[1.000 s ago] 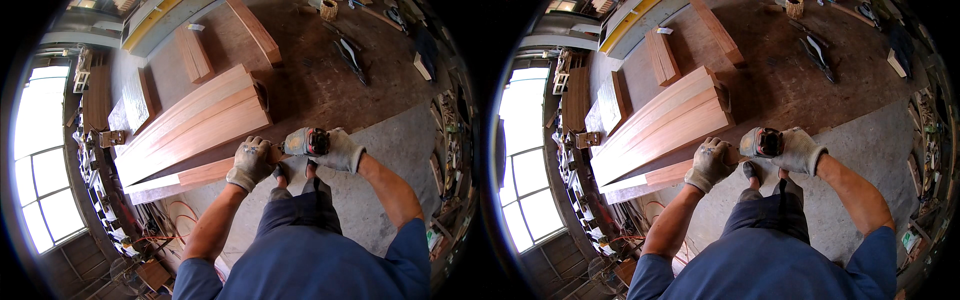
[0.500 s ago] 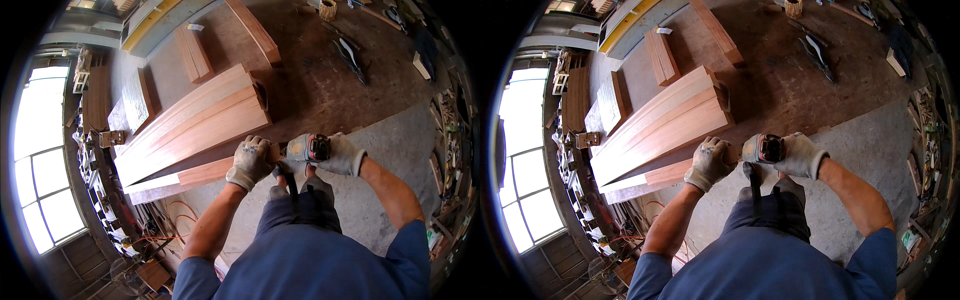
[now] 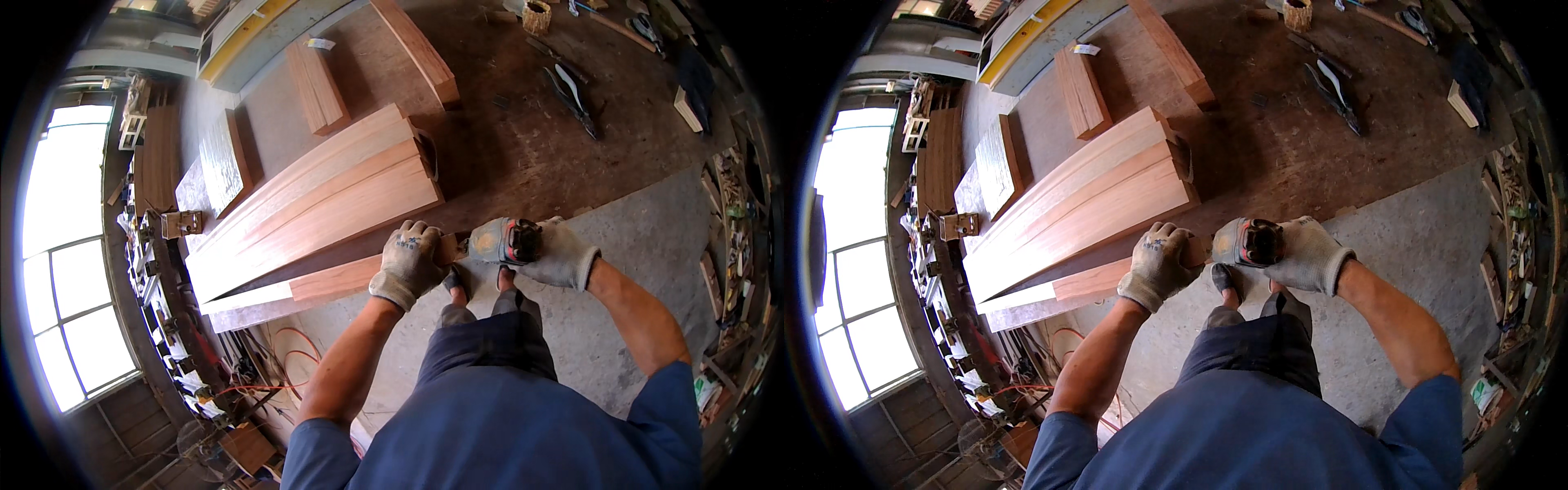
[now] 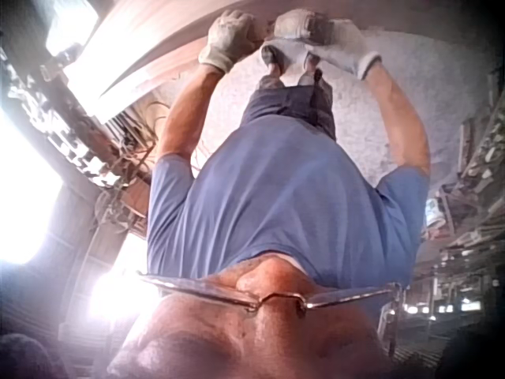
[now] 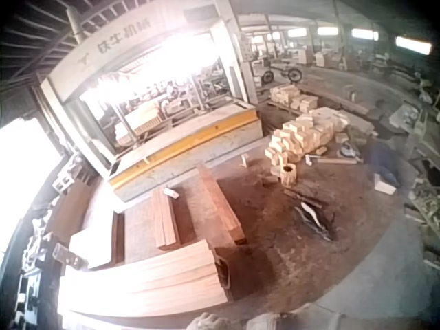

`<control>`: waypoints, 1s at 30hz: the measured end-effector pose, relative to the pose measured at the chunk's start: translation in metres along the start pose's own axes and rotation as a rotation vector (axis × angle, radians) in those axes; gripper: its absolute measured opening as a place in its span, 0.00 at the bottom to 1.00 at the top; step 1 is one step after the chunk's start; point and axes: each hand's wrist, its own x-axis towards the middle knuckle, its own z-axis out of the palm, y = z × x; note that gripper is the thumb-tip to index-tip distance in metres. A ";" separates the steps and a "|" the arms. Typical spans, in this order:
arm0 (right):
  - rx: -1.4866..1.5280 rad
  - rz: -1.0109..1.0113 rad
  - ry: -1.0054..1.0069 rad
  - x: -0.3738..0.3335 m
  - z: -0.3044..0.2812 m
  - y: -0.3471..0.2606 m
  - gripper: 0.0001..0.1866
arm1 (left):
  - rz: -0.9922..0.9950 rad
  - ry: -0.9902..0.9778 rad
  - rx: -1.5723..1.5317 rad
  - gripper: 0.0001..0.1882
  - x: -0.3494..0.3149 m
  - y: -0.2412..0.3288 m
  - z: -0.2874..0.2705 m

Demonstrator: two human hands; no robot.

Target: The person applies glue to a wooden plank using a brush, then uses a nail gun to fasten multiple planks together on a workbench. The person then carries the assembled planks and places them on a drying rack.

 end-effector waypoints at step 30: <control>0.489 0.049 0.271 0.080 -0.019 -0.236 0.22 | -0.120 -0.030 0.100 0.15 -0.125 -0.145 -0.056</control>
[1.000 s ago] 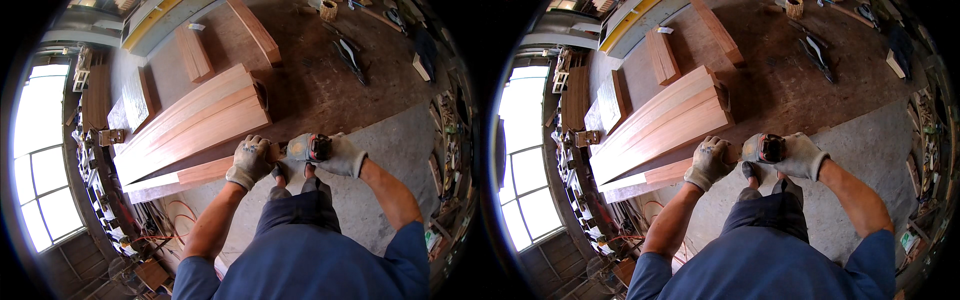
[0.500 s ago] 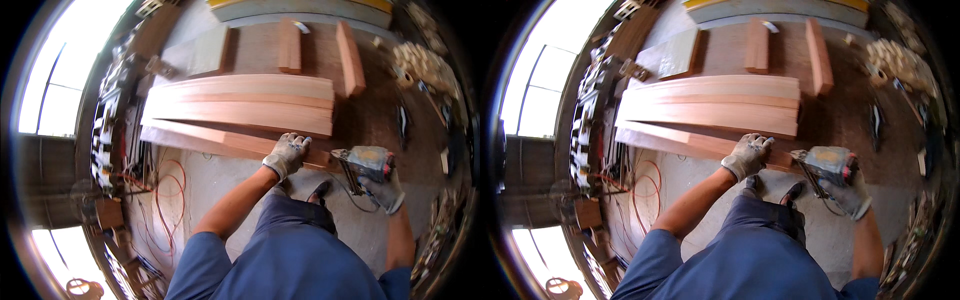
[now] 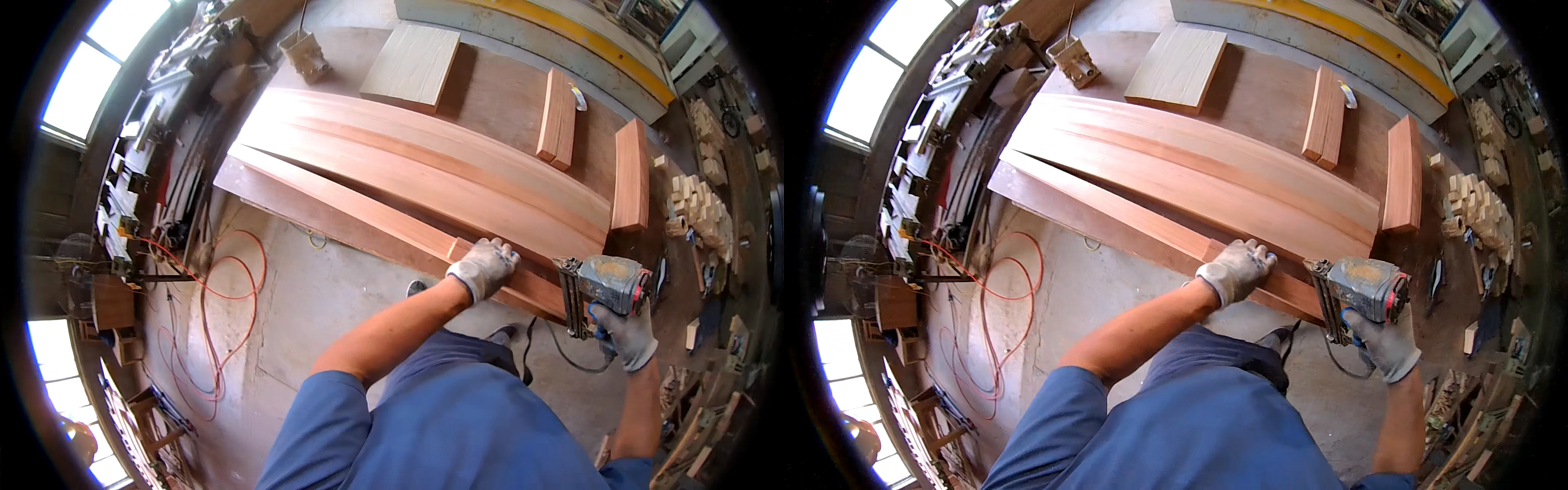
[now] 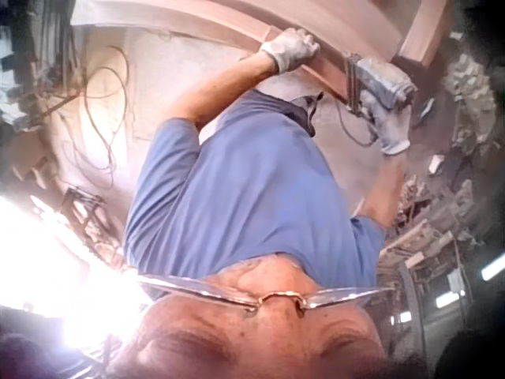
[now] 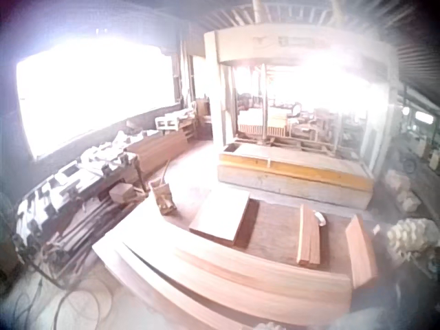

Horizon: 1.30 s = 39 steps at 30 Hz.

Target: The person applies glue to a wooden plank using a brush, then uses a nail gun to fasten multiple planks together on a workbench. The person then carries the assembled planks and places them on a drying rack.

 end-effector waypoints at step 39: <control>-1.140 0.054 -1.144 0.216 0.224 -0.184 0.16 | -0.047 0.255 -0.271 0.11 0.008 0.006 0.032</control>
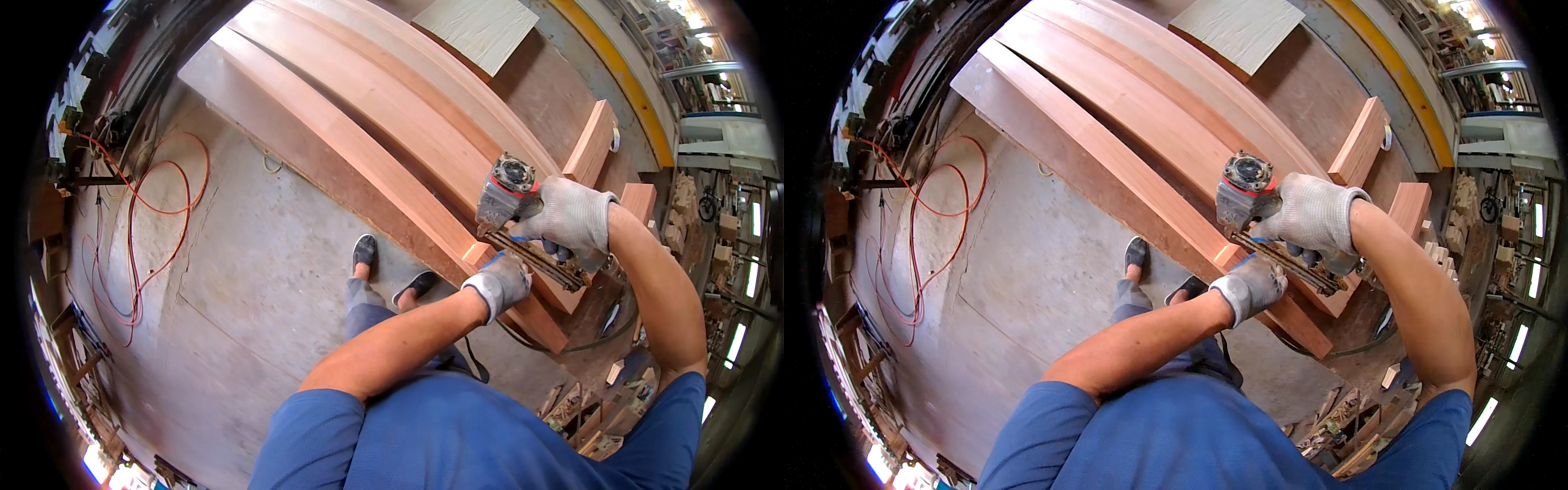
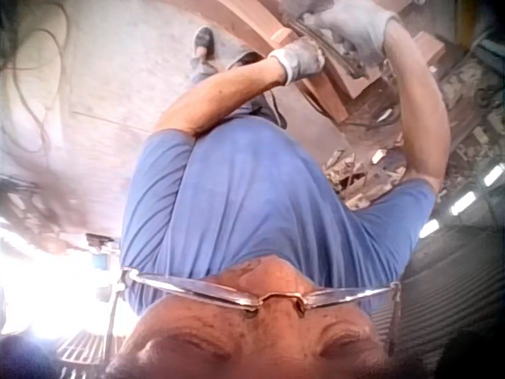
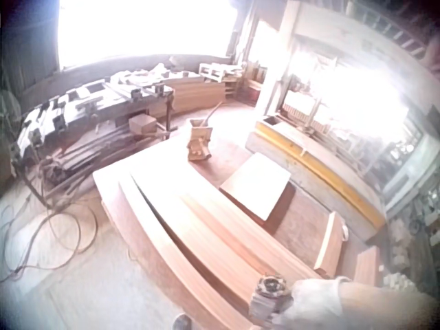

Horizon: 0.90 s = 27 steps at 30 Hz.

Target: The person applies glue to a wooden plank using a brush, then uses a nail gun to fasten multiple planks together on a workbench. The person then carries the assembled planks and places them on a drying rack.

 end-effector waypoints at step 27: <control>-0.211 -0.226 -0.137 0.032 -0.008 0.002 0.14 | -0.022 0.199 -0.101 0.10 -0.002 0.008 0.005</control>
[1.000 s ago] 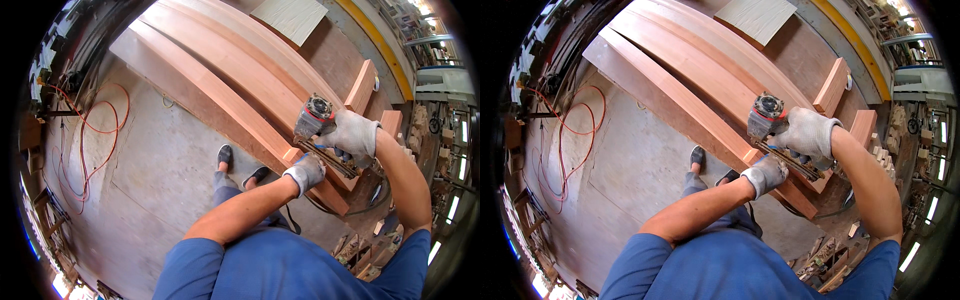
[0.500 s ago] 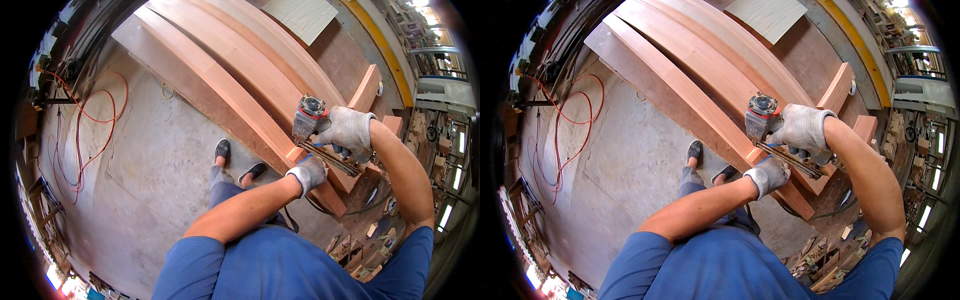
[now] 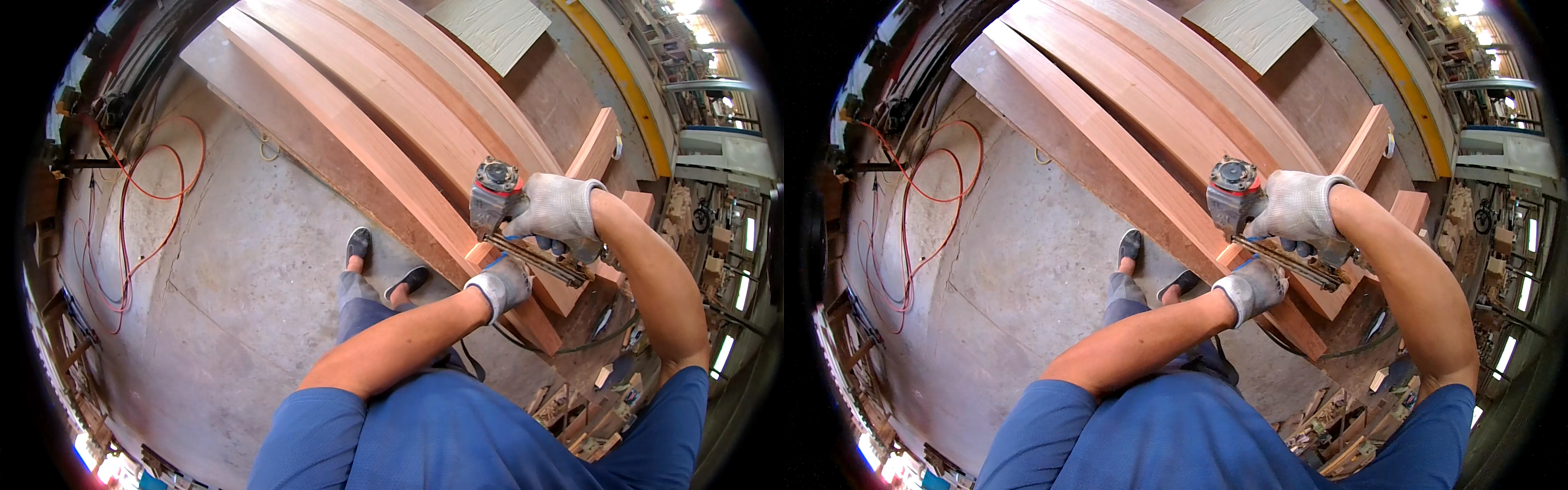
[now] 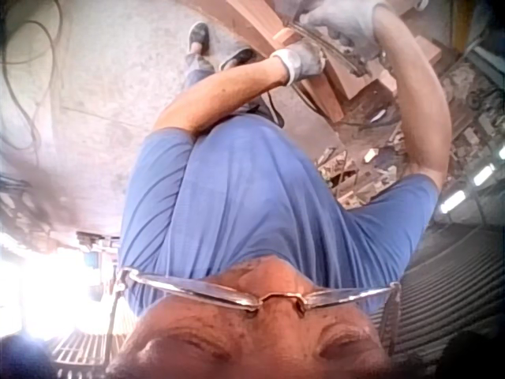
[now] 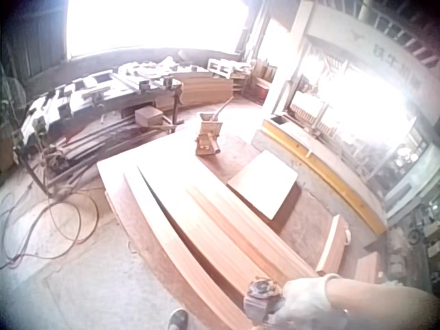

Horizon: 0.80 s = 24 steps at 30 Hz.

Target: The person applies glue to a wooden plank using a brush, then uses a nail gun to fasten multiple planks together on a workbench. The person then carries the assembled planks and places them on a drying rack.

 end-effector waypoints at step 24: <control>0.053 0.279 -0.007 0.005 -0.012 -0.029 0.19 | 0.037 -0.166 0.060 0.09 0.004 0.000 -0.008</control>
